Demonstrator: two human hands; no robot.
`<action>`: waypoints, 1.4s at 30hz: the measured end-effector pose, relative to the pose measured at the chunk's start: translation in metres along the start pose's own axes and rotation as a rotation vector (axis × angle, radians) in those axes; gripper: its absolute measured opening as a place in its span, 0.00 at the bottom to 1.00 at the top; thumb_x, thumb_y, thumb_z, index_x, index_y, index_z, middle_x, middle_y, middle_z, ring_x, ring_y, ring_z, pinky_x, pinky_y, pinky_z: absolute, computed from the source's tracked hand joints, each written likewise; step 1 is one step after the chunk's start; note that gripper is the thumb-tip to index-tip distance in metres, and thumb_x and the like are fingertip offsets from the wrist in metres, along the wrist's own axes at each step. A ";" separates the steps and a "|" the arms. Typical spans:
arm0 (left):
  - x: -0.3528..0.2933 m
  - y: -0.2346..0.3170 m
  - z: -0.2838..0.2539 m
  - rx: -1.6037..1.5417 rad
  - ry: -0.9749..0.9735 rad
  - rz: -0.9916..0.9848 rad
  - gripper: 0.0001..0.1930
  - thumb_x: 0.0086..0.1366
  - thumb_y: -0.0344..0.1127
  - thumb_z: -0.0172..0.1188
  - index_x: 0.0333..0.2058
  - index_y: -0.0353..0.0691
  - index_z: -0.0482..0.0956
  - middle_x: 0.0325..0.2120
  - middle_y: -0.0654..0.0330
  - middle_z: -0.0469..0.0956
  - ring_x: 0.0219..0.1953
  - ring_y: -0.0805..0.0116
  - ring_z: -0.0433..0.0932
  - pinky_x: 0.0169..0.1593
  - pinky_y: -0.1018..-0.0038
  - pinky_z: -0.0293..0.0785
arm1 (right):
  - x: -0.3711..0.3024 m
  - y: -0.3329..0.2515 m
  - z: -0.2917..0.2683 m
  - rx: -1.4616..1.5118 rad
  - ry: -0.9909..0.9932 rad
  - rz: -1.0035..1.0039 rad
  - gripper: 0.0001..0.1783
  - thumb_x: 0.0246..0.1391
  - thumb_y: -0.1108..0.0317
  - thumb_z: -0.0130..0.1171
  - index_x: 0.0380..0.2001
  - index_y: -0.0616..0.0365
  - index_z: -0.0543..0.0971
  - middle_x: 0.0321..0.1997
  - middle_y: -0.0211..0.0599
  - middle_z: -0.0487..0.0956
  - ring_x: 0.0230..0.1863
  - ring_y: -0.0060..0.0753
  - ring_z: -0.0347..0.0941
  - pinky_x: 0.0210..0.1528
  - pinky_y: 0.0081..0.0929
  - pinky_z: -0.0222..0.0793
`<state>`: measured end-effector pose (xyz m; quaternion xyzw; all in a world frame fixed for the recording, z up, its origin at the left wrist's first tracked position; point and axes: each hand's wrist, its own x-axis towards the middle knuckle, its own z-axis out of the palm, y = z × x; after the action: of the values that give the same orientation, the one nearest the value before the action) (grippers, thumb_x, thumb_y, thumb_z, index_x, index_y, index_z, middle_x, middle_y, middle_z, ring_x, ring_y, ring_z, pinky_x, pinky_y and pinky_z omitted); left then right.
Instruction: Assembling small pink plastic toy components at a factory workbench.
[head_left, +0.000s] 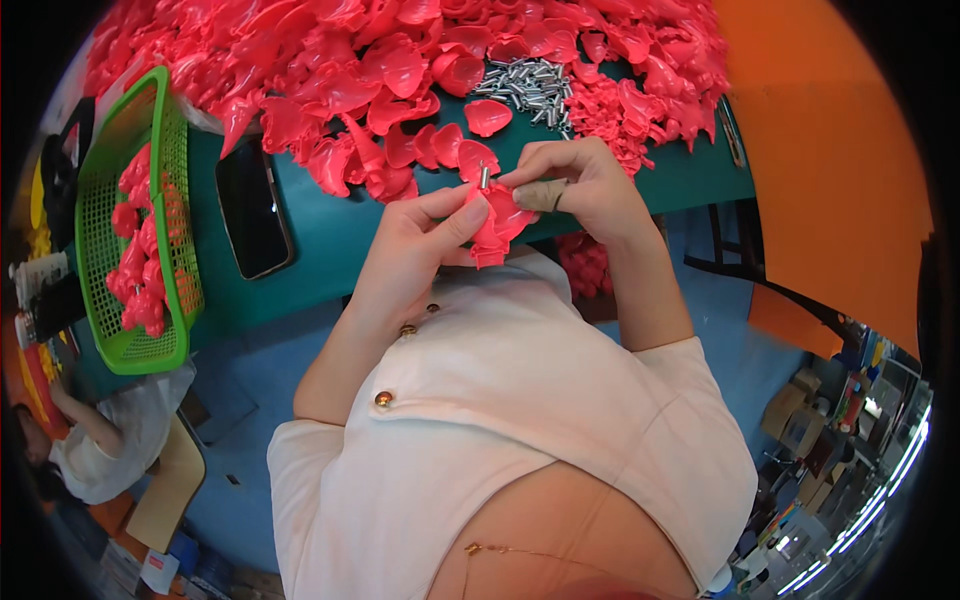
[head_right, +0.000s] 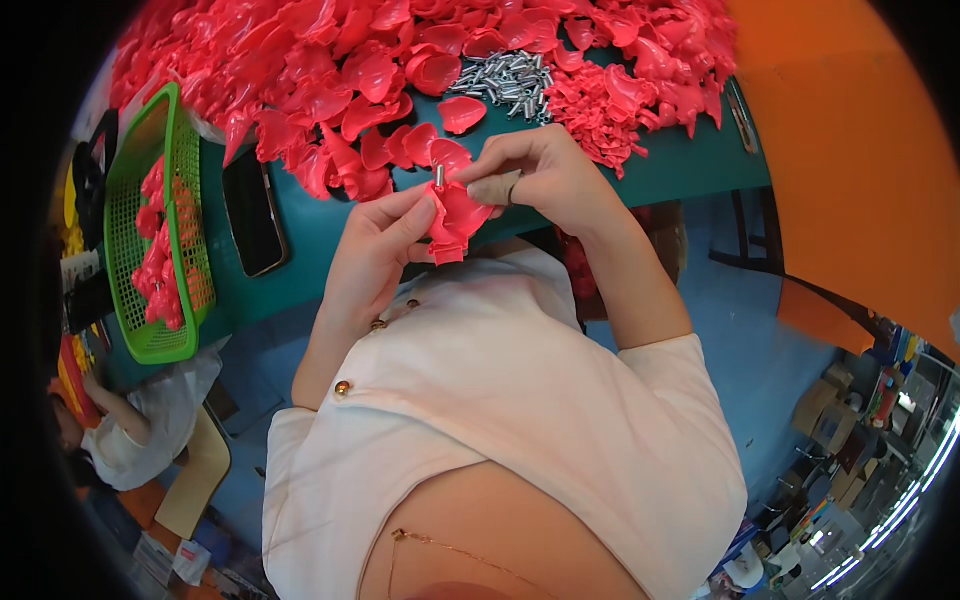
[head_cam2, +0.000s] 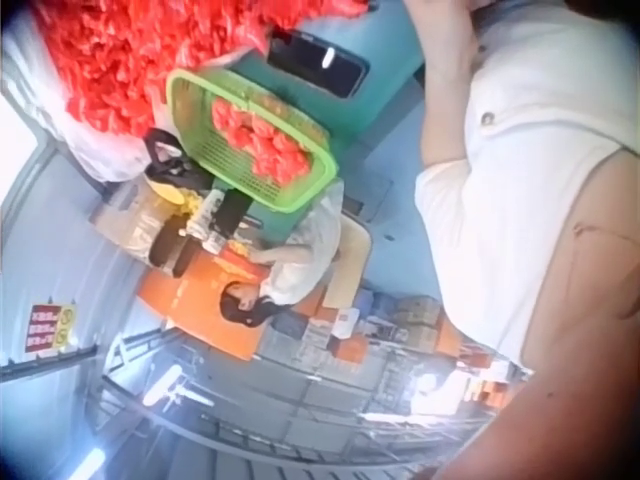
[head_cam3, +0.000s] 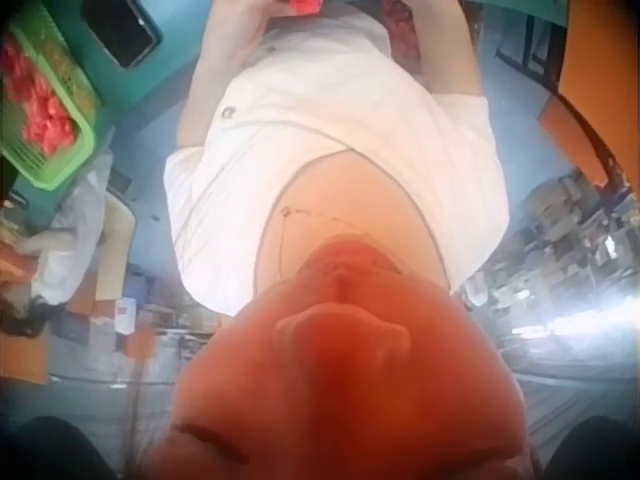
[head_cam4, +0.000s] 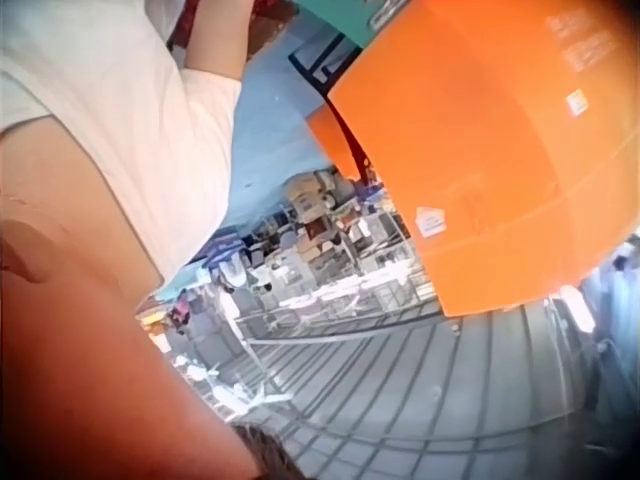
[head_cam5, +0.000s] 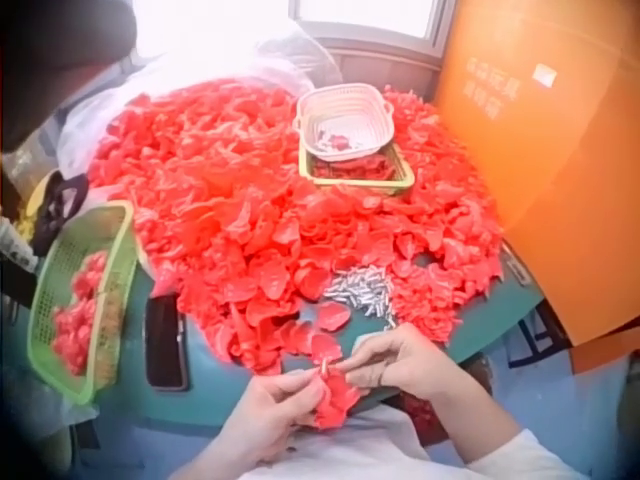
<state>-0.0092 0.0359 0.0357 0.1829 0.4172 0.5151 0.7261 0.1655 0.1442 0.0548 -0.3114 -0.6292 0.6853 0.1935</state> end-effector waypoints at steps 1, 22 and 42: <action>0.000 -0.001 0.002 0.051 0.018 0.039 0.16 0.63 0.35 0.56 0.45 0.30 0.75 0.34 0.62 0.76 0.34 0.75 0.77 0.36 0.78 0.77 | -0.001 -0.001 0.000 0.086 -0.023 0.104 0.08 0.45 0.81 0.60 0.32 0.66 0.79 0.28 0.29 0.74 0.30 0.18 0.70 0.31 0.17 0.66; 0.009 -0.004 -0.005 -0.207 -0.079 -0.043 0.19 0.66 0.39 0.48 0.49 0.30 0.69 0.43 0.52 0.75 0.43 0.63 0.77 0.46 0.66 0.76 | -0.033 0.009 -0.104 -1.281 0.617 -0.230 0.19 0.38 0.67 0.68 0.38 0.56 0.79 0.41 0.35 0.73 0.46 0.36 0.67 0.47 0.30 0.64; 0.002 0.020 -0.024 -0.429 -0.255 0.006 0.22 0.66 0.40 0.50 0.52 0.30 0.65 0.46 0.51 0.73 0.47 0.59 0.75 0.50 0.59 0.73 | -0.018 0.018 0.009 -0.555 0.287 -0.429 0.40 0.37 0.63 0.71 0.54 0.63 0.66 0.51 0.40 0.70 0.48 0.32 0.68 0.48 0.26 0.64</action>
<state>-0.0402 0.0422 0.0348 0.0897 0.2028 0.5668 0.7935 0.1754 0.1232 0.0410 -0.3057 -0.8083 0.3823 0.3271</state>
